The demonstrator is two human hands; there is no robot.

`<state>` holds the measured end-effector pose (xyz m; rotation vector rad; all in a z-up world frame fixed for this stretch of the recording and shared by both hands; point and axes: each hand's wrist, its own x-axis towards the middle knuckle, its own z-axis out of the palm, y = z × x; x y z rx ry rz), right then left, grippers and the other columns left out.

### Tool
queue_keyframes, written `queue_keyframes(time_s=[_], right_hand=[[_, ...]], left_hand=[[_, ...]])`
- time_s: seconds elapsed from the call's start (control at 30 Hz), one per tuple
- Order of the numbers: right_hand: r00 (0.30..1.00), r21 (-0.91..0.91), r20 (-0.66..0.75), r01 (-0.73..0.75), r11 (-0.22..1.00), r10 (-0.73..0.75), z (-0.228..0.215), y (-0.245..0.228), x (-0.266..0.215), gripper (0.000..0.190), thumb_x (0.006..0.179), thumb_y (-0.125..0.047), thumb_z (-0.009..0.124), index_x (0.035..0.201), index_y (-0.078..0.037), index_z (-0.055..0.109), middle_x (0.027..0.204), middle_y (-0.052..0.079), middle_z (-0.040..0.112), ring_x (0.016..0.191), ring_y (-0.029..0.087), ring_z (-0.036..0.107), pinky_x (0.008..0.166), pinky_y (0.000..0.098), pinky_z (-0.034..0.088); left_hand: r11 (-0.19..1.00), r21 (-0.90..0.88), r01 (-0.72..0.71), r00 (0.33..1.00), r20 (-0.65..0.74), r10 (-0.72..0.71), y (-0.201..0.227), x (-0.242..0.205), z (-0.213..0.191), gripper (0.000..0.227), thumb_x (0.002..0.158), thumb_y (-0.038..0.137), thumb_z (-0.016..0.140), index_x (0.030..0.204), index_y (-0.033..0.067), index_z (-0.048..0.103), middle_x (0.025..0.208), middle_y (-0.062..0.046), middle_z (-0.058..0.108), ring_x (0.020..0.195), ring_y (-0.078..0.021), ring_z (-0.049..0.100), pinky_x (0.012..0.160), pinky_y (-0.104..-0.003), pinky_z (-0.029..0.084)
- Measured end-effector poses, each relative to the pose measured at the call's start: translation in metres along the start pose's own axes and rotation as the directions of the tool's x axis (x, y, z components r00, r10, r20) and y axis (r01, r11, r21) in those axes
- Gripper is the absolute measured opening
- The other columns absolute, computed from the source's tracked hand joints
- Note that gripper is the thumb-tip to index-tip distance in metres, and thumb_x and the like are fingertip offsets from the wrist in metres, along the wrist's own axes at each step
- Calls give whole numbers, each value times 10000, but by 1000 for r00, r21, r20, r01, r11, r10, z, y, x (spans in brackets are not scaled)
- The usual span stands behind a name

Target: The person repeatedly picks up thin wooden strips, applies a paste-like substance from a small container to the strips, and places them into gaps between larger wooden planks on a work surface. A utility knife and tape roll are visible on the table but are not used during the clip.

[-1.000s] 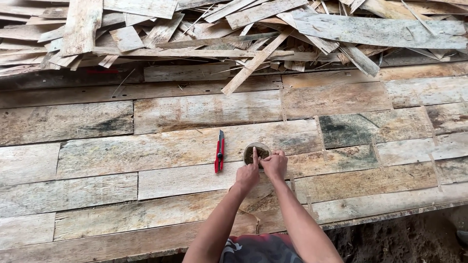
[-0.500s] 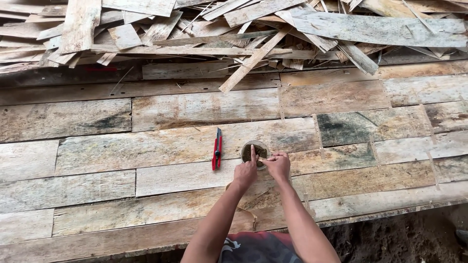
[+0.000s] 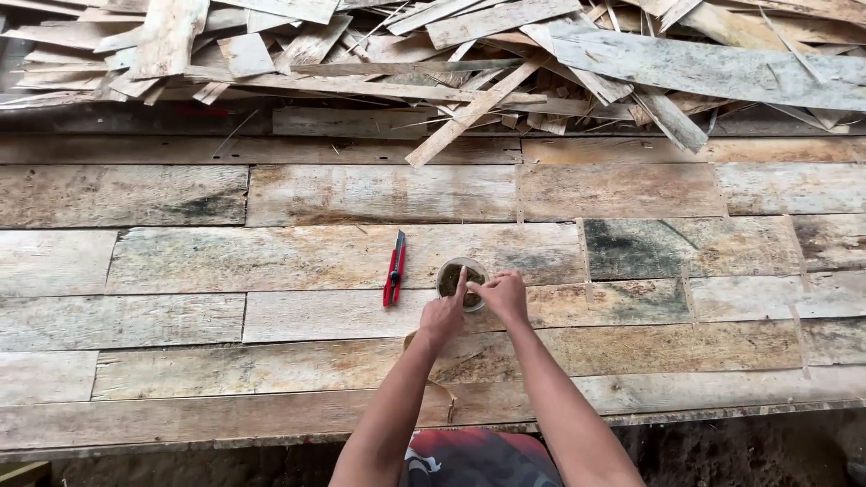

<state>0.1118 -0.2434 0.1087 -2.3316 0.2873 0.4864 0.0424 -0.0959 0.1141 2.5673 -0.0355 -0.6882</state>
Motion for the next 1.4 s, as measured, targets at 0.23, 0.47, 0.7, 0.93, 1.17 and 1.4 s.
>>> queue_keyframes(time_s=[0.23, 0.47, 0.7, 0.93, 1.17, 1.4], right_hand=[[1000, -100, -12, 4, 995, -5, 42, 49, 43, 176, 684, -279, 820, 810, -156, 825, 1165, 32, 648, 1168, 360, 670, 1018, 444, 567], [999, 51, -29, 16, 999, -15, -30, 39, 28, 315, 623, -275, 871, 891, -119, 819, 1200, 56, 680, 1183, 367, 657, 1036, 445, 546], [994, 209, -28, 113, 971, -109, -99, 22, 35, 371, 713, -367, 851, 990, -124, 816, 1285, 62, 688, 1248, 332, 628, 1074, 432, 493], [981, 190, -14, 193, 963, -194, -128, 8, 45, 260, 776, -331, 814, 931, -122, 816, 1274, 63, 689, 1253, 325, 625, 1089, 432, 487], [966, 179, -20, 258, 950, -258, -144, 13, 91, 232, 801, -331, 812, 937, -143, 814, 1220, 48, 690, 1234, 284, 642, 1106, 416, 465], [989, 173, 84, 106, 979, -122, -163, -5, 153, 289, 848, -337, 787, 1095, -188, 805, 987, 37, 799, 983, 223, 754, 796, 334, 585]], left_hand=[[999, -27, 37, 998, -47, -38, 4, -1, 3, 988, 909, 41, 558, 1649, 120, -92, 929, -201, 752, 834, -364, 757, 749, -469, 597], [992, -76, 97, 995, -23, -99, 15, -8, -7, 985, 881, 54, 570, 1640, 69, -57, 932, -207, 742, 849, -393, 750, 754, -504, 597], [899, -406, 161, 962, -137, -235, 8, 40, -1, 571, 848, 515, 504, 1379, 338, 617, 1033, -151, 750, 984, -421, 730, 871, -534, 582], [624, -779, -63, 882, -336, -330, 69, 68, -53, 568, 819, 569, 800, 1224, 180, 720, 1109, -36, 768, 576, -223, 742, 658, -333, 614], [568, -813, -129, 865, -372, -336, 99, 103, -75, 183, 835, 168, 803, 1002, 95, 787, 842, -68, 757, 462, -181, 682, 546, -315, 553], [563, -826, -21, 847, -314, -429, 95, 175, -79, 128, 806, 131, 800, 925, 175, 820, 776, -24, 770, 463, -135, 688, 500, -267, 541]])
